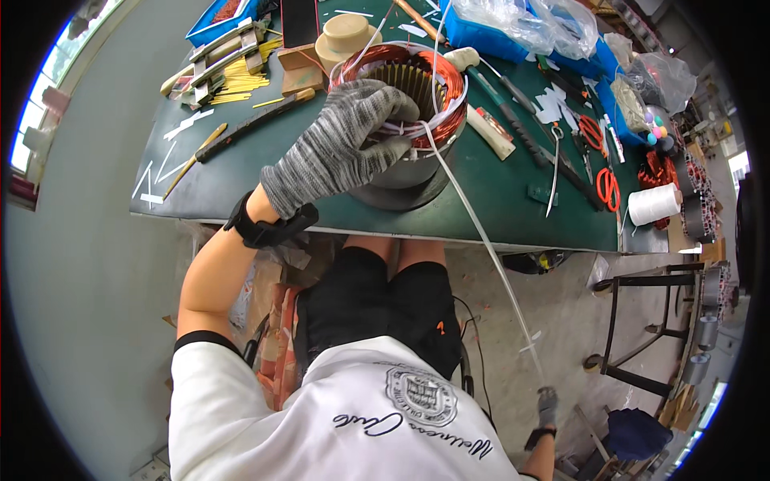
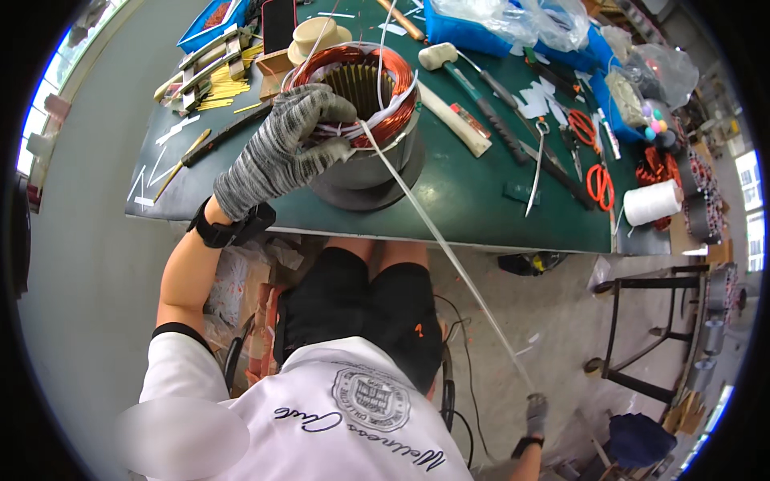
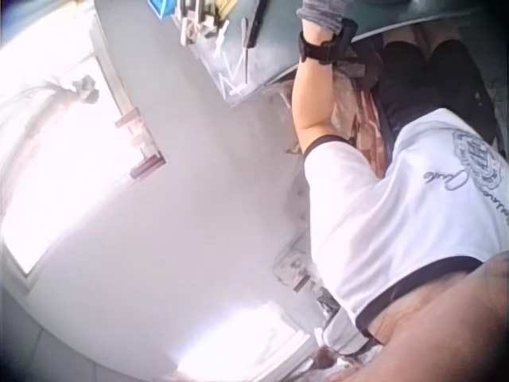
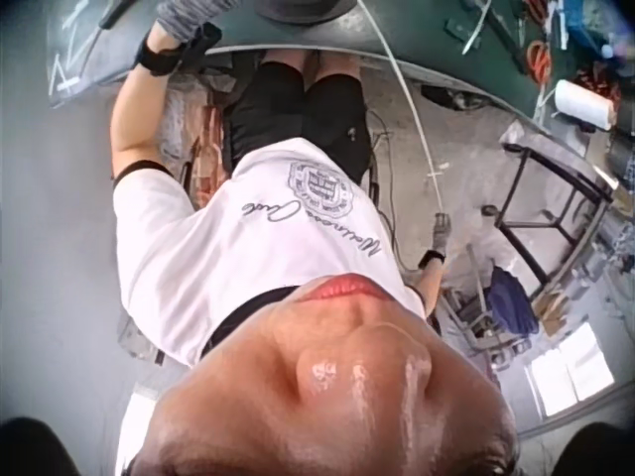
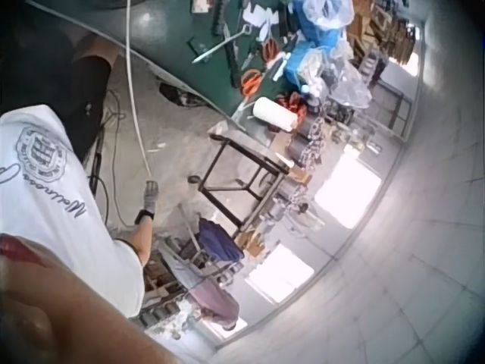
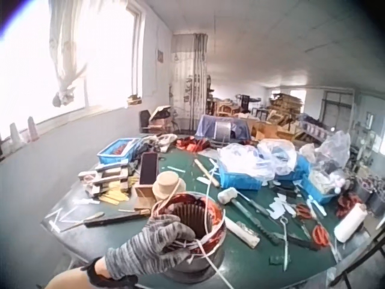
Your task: Tying and securing copper windings and insulation on an electric motor stator using string.
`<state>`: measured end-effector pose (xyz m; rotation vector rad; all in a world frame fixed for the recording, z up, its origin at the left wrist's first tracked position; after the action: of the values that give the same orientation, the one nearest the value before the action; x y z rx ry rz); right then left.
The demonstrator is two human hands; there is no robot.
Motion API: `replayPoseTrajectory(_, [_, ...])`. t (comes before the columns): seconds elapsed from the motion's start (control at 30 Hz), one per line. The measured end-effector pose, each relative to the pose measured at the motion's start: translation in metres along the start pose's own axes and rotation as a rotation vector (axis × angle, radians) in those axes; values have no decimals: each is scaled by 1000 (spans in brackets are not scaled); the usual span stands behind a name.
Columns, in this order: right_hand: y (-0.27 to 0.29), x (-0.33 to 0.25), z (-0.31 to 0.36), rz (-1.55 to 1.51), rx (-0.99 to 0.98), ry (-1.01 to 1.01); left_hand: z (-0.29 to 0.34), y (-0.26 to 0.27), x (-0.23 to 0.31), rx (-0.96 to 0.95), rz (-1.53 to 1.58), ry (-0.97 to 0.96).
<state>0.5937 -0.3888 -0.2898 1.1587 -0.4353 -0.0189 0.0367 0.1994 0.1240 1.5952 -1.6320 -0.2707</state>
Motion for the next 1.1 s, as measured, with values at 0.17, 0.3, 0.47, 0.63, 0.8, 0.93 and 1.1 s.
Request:
replayPoseTrajectory(0.17, [209, -188, -96, -626, -102, 353, -4, 4, 14, 12, -80, -44])
replayPoseTrajectory(0.3, [563, -326, -182, -918, 285, 246, 0, 4, 15, 50, -134, -81])
replayPoseTrajectory(0.47, [609, -414, -226, -1214, 195, 420, -3, -1, 13, 22, -95, -39])
replayPoseTrajectory(0.63, [483, -361, -196, -824, 120, 524, -3, 1, 15, 5, -146, -50])
replayPoseTrajectory(0.8, [267, -148, -148, -2053, -652, -533, 1, 4, 11, -15, -118, -39])
replayPoseTrajectory(0.93, [54, 24, 14, -2269, -167, -791, 1, -1, 9, -47, -19, 69])
replayPoseTrajectory(1.1, [-81, 116, 192, -2124, 193, -1305, 6, 3, 5, 40, -17, 97])
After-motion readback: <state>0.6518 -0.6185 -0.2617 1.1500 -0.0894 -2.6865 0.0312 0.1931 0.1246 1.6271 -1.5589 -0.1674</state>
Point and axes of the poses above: each hand's wrist, its own z-axis away from the middle knuckle, its own y-axis out of the back of the hand, x = y × z, the point moved 10 cm from there along -z, towards the middle knuckle, and after that the axes turned 14 degrees about -y, right-handed, at the moved point
